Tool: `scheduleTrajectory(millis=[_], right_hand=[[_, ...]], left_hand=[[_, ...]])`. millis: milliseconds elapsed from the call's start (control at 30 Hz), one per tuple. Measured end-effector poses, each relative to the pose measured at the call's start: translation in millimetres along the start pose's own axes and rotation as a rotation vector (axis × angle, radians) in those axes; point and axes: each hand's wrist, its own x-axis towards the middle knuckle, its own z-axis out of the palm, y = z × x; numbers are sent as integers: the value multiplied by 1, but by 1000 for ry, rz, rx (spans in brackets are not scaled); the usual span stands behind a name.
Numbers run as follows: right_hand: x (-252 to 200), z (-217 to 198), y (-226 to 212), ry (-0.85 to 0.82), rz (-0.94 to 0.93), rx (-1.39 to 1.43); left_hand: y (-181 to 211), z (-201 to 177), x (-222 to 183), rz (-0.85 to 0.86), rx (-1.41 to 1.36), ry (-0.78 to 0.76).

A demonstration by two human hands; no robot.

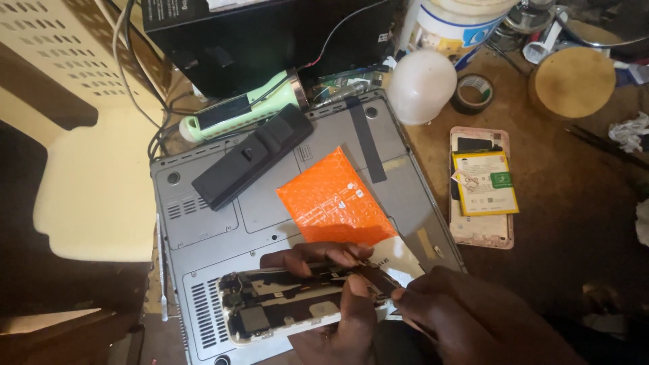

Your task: Using a small tool to disassemble and manipulate internal components of a mobile phone on a repair bench.

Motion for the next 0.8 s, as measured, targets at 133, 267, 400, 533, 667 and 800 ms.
scheduleTrajectory(millis=[133,267,400,533,667,800], right_hand=[[8,8,44,-438,-296,202],[48,-4,51,-402,-1226,8],[46,-11,48,-351,-1014,207],[40,-11,54,-523,9,292],[23,5,75,-561,-185,319],[23,-1,66,-612,-341,405]], left_hand=[[-4,-2,-1,-31,-8,-25],[-8,0,-5,11,-119,-37],[-2,6,-3,-22,-13,-124],[-6,4,-5,-11,-38,-58],[-13,3,-5,-29,-152,-59],[-3,4,-4,-62,-35,-62]])
